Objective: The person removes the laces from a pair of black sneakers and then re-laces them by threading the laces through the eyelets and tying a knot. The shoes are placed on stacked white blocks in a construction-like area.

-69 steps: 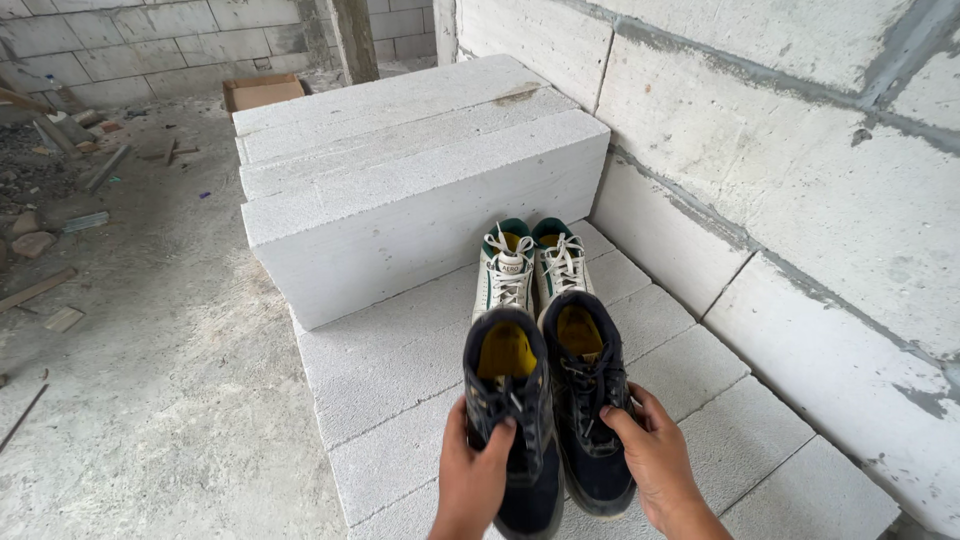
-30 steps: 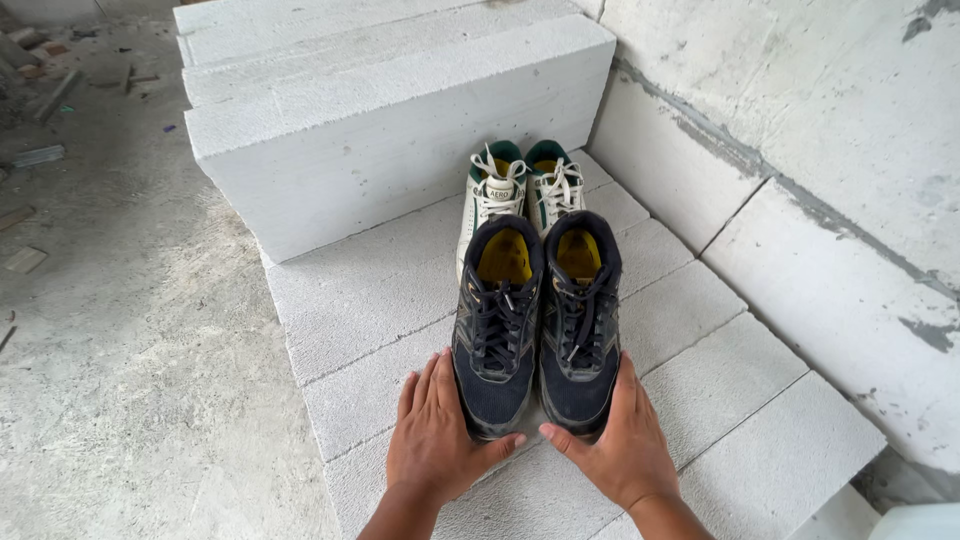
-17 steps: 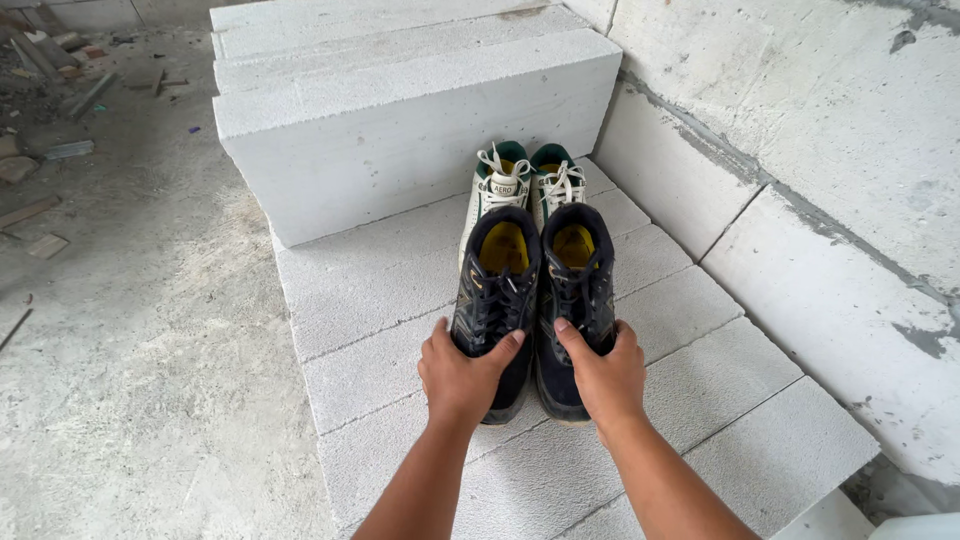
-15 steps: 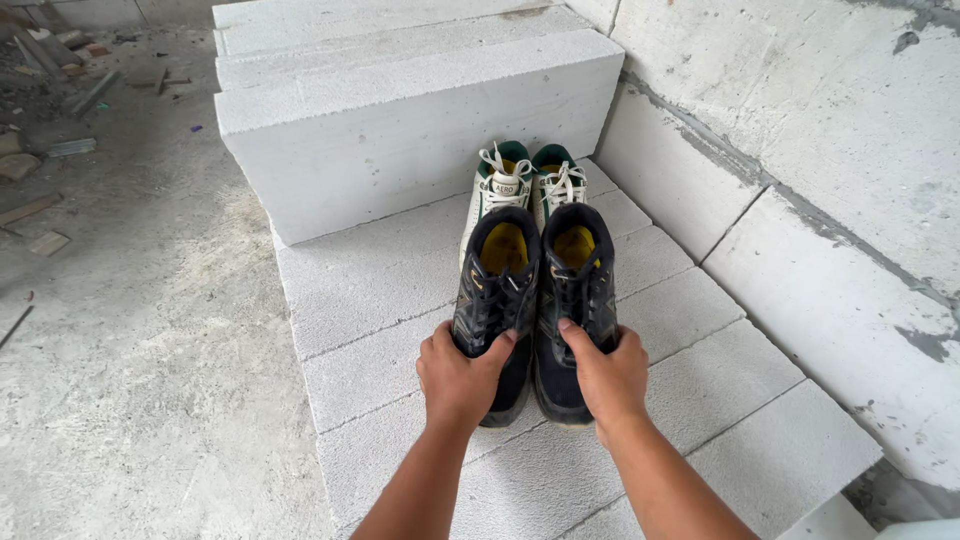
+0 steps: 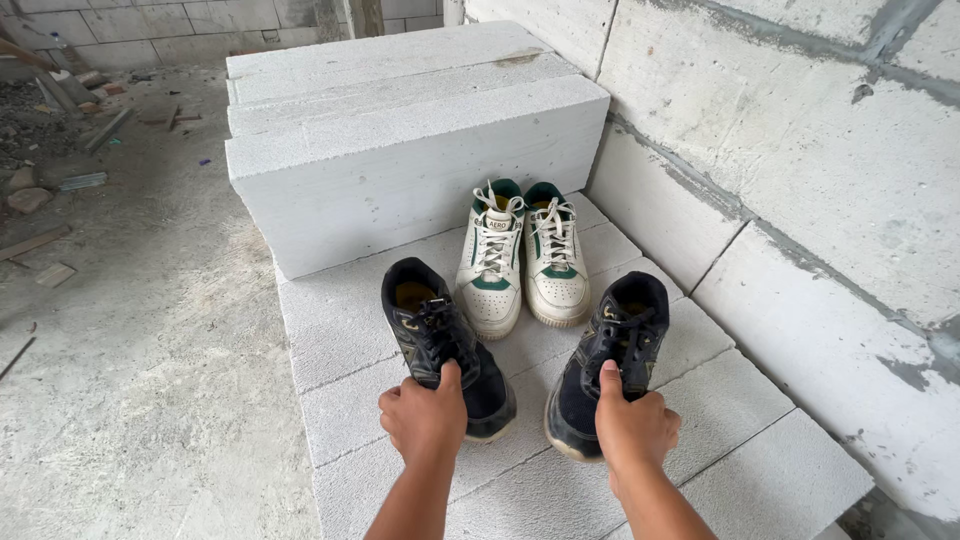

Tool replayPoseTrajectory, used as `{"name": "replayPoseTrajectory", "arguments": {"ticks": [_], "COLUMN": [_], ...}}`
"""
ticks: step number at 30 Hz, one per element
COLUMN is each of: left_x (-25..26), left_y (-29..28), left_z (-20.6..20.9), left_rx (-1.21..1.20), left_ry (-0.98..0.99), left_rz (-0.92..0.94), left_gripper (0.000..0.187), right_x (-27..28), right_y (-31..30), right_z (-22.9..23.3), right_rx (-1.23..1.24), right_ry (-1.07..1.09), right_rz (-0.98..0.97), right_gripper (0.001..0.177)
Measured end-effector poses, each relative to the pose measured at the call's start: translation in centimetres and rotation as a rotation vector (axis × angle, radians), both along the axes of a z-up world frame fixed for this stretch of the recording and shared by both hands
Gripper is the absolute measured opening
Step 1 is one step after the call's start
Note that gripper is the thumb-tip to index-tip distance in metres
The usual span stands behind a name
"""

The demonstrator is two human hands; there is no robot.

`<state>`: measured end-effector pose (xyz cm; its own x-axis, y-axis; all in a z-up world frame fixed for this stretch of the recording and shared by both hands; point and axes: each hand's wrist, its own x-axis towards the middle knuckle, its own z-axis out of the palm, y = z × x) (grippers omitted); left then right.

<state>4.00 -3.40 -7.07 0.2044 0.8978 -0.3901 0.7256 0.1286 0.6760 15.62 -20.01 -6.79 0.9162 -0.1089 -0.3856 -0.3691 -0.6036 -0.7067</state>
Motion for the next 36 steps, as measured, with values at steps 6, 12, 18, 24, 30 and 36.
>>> {"name": "replayPoseTrajectory", "arguments": {"ticks": [6,12,18,24,30,36], "left_x": [-0.4,-0.5,0.3,0.8,0.1,-2.8], "left_y": [-1.1,-1.6,-1.4,-0.8,-0.9,-2.4], "left_z": [1.6,2.3,3.9,4.0,2.7,2.5], "left_rx": [-0.096,0.314,0.332,0.193,0.135,0.142], "left_ry": [0.025,0.019,-0.067,-0.117,-0.159,-0.035], "left_rz": [-0.072,-0.147,-0.336,-0.341,-0.267,-0.297], "left_gripper": [0.066,0.091,0.132,0.131,0.124,0.130], "right_x": [-1.1,-2.7,3.3,7.0,5.5,-0.3], "right_y": [0.8,3.2,8.4,10.3,8.5,5.2], "right_z": [0.9,1.7,1.9,-0.8,-0.9,0.6], "right_rx": [0.026,0.002,-0.481,-0.885,-0.894,-0.820], "right_ry": [0.037,-0.802,-0.761,-0.888,-0.954,-0.755], "right_rz": [-0.062,0.350,0.776,0.844,0.969,1.044], "right_gripper": [0.093,0.064,0.075,0.063,0.048,0.046]}}
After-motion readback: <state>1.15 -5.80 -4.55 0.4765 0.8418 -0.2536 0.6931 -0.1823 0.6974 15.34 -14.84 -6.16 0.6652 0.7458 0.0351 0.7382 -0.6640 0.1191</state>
